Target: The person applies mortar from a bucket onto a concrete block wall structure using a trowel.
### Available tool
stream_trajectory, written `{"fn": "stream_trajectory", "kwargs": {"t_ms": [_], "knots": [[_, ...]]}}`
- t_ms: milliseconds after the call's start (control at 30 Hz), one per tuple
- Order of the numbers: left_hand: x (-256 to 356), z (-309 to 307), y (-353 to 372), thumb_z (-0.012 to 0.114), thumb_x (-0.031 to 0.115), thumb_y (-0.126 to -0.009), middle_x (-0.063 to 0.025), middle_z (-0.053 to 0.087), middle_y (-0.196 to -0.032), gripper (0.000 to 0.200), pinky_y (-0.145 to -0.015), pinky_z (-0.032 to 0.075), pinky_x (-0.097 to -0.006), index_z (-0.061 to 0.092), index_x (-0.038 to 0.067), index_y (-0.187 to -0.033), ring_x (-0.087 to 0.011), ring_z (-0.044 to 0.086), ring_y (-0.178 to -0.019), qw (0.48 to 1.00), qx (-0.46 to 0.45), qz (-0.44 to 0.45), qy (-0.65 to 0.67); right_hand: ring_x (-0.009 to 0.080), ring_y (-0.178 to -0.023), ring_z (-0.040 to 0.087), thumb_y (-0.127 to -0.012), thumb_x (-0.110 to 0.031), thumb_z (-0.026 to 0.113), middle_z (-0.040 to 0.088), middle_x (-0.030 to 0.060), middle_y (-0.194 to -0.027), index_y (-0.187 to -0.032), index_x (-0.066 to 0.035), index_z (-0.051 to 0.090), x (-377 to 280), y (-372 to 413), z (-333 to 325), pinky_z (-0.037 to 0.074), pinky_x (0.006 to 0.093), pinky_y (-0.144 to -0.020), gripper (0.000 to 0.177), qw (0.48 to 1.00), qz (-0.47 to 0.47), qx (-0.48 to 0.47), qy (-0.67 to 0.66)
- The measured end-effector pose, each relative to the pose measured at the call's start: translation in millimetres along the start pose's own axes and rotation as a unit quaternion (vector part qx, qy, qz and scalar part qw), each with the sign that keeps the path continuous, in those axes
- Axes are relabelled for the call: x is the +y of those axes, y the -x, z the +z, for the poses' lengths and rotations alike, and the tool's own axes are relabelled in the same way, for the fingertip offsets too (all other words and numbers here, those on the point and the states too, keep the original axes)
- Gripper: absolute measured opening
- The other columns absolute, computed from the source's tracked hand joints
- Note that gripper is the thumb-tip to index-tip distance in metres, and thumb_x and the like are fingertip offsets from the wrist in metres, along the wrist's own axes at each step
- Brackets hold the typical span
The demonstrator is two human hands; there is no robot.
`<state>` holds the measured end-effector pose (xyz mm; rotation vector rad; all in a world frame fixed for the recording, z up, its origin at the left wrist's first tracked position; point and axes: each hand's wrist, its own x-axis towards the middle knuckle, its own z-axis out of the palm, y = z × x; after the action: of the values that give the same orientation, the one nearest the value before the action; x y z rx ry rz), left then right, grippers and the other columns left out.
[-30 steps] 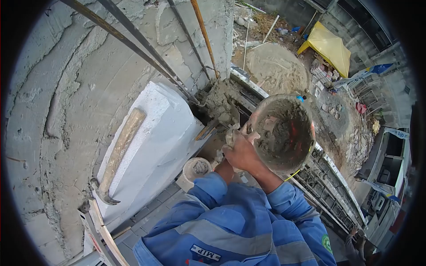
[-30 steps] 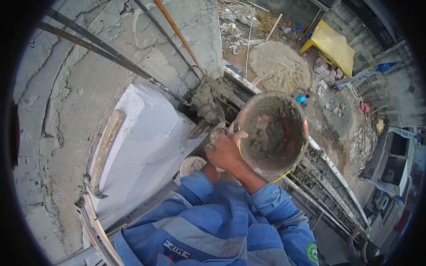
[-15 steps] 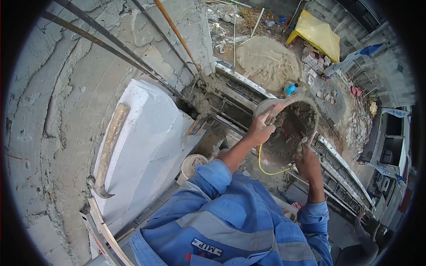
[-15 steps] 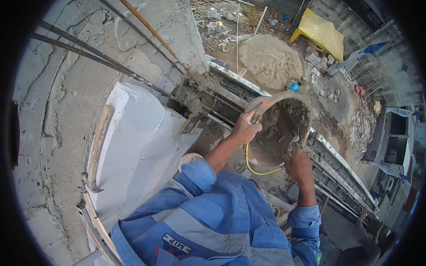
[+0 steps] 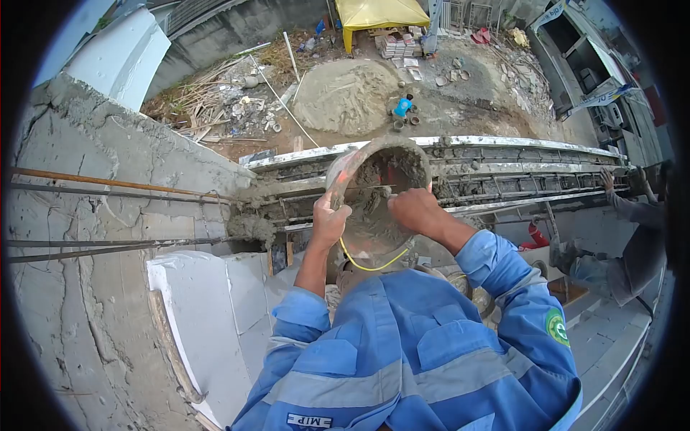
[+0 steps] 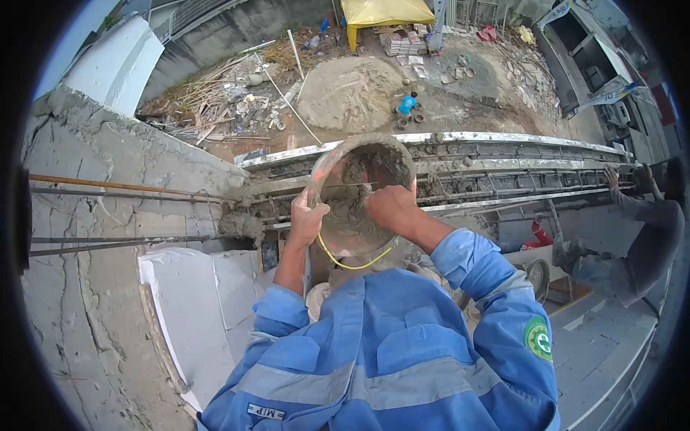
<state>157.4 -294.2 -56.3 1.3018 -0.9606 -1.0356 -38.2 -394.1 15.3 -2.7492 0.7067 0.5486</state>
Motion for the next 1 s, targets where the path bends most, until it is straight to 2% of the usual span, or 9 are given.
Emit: {"fn": "stream_trajectory", "kwargs": {"t_ms": [67, 200, 367, 567, 767, 833, 900, 967, 1000], "knots": [[8, 6, 11, 0.056, -0.001, -0.070, -0.0017, 0.061, -0.106, 0.052, -0.086, 0.043, -0.0238, 0.056, -0.004, -0.122, -0.0096, 0.055, -0.094, 1.000, 0.017, -0.013, 0.003, 0.0296, -0.072, 0.070, -0.076, -0.013, 0.058, 0.070, 0.0172, -0.083, -0.080, -0.003, 0.070, 8, -3, 8, 0.056, 0.0400, -0.064, 0.016, 0.977, 0.148, 0.144, -0.059], [8, 13, 22, 0.054, 0.001, -0.071, -0.0033, 0.063, -0.106, 0.051, -0.086, 0.044, -0.0243, 0.056, -0.005, -0.121, -0.0103, 0.056, -0.094, 0.998, 0.055, -0.023, 0.027, 0.0309, -0.080, 0.070, -0.079, -0.014, 0.056, 0.070, 0.0179, -0.085, -0.085, -0.001, 0.069, -26, -24, 79, 0.056, 0.0425, -0.067, 0.019, 0.988, 0.130, 0.078, -0.044], [8, 10, 13, 0.058, 0.000, -0.069, -0.0035, 0.062, -0.107, 0.051, -0.085, 0.044, -0.0247, 0.056, -0.004, -0.120, -0.0115, 0.057, -0.093, 0.997, 0.064, 0.018, 0.036, 0.0331, -0.087, 0.070, -0.077, -0.014, 0.061, 0.071, 0.0178, -0.092, -0.093, -0.005, 0.072, -23, 7, 38, 0.055, 0.0432, -0.076, 0.021, 0.992, 0.044, -0.068, -0.098], [13, 0, -6, 0.061, 0.000, -0.067, -0.0020, 0.059, -0.103, 0.056, -0.082, 0.044, -0.0253, 0.054, -0.003, -0.122, -0.0115, 0.055, -0.090, 0.998, 0.031, -0.049, -0.003, 0.0300, -0.075, 0.071, -0.074, -0.016, 0.067, 0.073, 0.0109, -0.084, -0.086, -0.010, 0.075, -19, -46, 18, 0.058, 0.0383, -0.060, 0.016, 0.988, 0.090, 0.124, -0.024], [-16, -22, -16, 0.059, -0.002, -0.067, -0.0035, 0.061, -0.105, 0.056, -0.081, 0.046, -0.0247, 0.054, -0.002, -0.123, -0.0127, 0.057, -0.090, 0.998, 0.052, -0.011, -0.023, 0.0279, -0.083, 0.070, -0.075, -0.013, 0.064, 0.072, 0.0128, -0.092, -0.092, -0.005, 0.073, -78, -23, 46, 0.056, 0.0387, -0.055, 0.021, 0.985, 0.062, 0.043, 0.154], [-25, -20, -9, 0.059, -0.001, -0.067, -0.0031, 0.062, -0.102, 0.054, -0.078, 0.046, -0.0251, 0.055, -0.002, -0.121, -0.0125, 0.058, -0.086, 0.993, 0.107, -0.043, 0.020, 0.0291, -0.087, 0.070, -0.076, -0.011, 0.063, 0.070, 0.0179, -0.101, -0.097, -0.004, 0.073, -53, -13, 15, 0.056, 0.0377, -0.054, 0.025, 0.985, -0.013, -0.150, 0.081], [-13, -10, -1, 0.058, 0.001, -0.068, -0.0033, 0.063, -0.095, 0.050, -0.075, 0.046, -0.0253, 0.057, -0.003, -0.118, -0.0121, 0.057, -0.081, 0.991, 0.126, -0.014, -0.050, 0.0286, -0.086, 0.069, -0.077, -0.009, 0.060, 0.070, 0.0177, -0.098, -0.097, 0.000, 0.071, -34, -10, -4, 0.056, 0.0367, -0.055, 0.024, 0.980, -0.062, -0.148, 0.120], [33, 16, -1, 0.057, 0.003, -0.069, -0.0034, 0.062, -0.090, 0.046, -0.074, 0.046, -0.0254, 0.059, -0.004, -0.115, -0.0113, 0.056, -0.079, 0.987, 0.038, -0.015, -0.154, 0.0272, -0.081, 0.070, -0.077, -0.008, 0.058, 0.070, 0.0134, -0.089, -0.091, 0.001, 0.070, -18, -23, 5, 0.056, 0.0372, -0.057, 0.020, 0.985, 0.010, 0.127, 0.120], [32, 27, -1, 0.055, 0.005, -0.070, -0.0046, 0.063, -0.089, 0.045, -0.073, 0.046, -0.0268, 0.060, -0.004, -0.114, -0.0120, 0.056, -0.078, 0.988, 0.039, 0.014, -0.146, 0.0272, -0.081, 0.070, -0.077, -0.008, 0.058, 0.070, 0.0134, -0.089, -0.091, 0.001, 0.070, -11, -24, 11, 0.056, 0.0372, -0.057, 0.020, 0.984, 0.015, 0.130, 0.122]]}}
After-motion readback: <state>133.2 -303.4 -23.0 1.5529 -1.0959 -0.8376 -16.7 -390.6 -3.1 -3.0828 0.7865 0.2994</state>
